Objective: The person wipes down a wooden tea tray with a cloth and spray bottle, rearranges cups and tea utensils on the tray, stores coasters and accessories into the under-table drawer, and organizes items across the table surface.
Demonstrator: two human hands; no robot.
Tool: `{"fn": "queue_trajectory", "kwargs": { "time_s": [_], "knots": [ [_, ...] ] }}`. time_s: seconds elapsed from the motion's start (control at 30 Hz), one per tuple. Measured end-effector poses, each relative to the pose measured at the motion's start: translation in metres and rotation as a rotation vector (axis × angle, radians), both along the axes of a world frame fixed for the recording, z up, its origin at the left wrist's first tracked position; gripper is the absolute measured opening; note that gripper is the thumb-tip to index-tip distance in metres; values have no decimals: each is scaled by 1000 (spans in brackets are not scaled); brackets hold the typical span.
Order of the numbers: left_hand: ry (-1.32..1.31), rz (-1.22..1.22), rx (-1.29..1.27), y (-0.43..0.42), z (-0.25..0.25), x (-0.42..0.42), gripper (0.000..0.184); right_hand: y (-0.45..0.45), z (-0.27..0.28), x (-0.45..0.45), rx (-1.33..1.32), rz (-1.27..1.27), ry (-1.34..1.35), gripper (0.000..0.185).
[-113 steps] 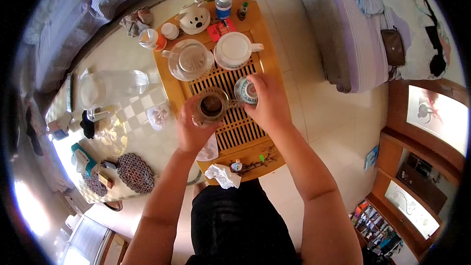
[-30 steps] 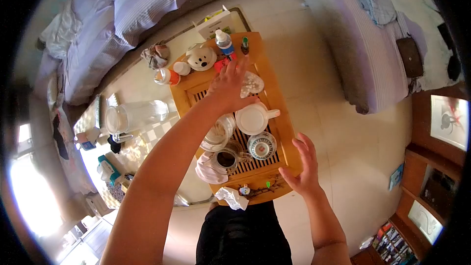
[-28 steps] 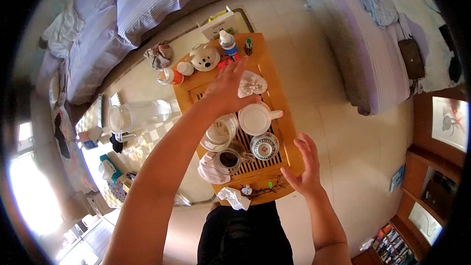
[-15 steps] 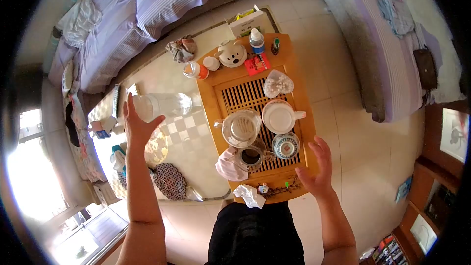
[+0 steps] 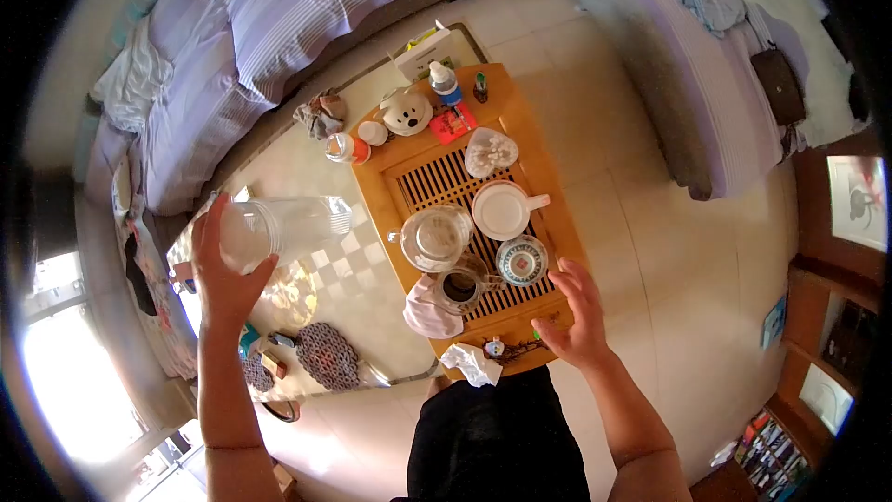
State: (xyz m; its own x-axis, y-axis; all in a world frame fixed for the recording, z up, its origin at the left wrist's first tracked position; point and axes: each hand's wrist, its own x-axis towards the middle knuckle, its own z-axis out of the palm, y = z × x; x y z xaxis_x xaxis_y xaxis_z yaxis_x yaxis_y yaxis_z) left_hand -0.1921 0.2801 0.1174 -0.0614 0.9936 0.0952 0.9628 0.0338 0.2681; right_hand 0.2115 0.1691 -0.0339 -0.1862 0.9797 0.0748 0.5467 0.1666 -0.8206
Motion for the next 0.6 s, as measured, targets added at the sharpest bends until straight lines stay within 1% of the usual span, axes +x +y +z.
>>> {"fn": "queue_trajectory", "kwargs": {
  "time_s": [0.1, 0.17, 0.23, 0.27, 0.3, 0.37, 0.4, 0.5, 0.6],
  "knots": [
    [-70, -36, -6, 4, 27, 22, 89, -6, 2, 0, -2, -34, -2, 58],
    [-99, -110, 26, 14, 30, 32, 87, -10, 2, -1, 0, -59, 28, 58],
    [-124, -196, 45, 28, 25, 38, 86, -12, 5, -1, 17, -60, 13, 58],
    [-39, -230, 32, 33, 23, 49, 85, -11, 6, -1, 28, -60, 5, 58],
    [-117, -256, 16, 39, 16, 57, 85, -11, 6, -1, 24, -63, 6, 58],
    [-108, -320, 35, 48, 1, 73, 86, -14, 6, 0, 7, -67, 4, 59],
    [-167, -329, -4, 53, -7, 79, 86, -16, 5, 1, 4, -76, 24, 59],
    [-171, -329, -69, 62, -25, 97, 86, -19, 2, 5, -12, -98, 54, 60],
    [-140, -360, -68, 66, -36, 105, 84, -23, 1, 7, -38, -118, 61, 60]
  ]
}}
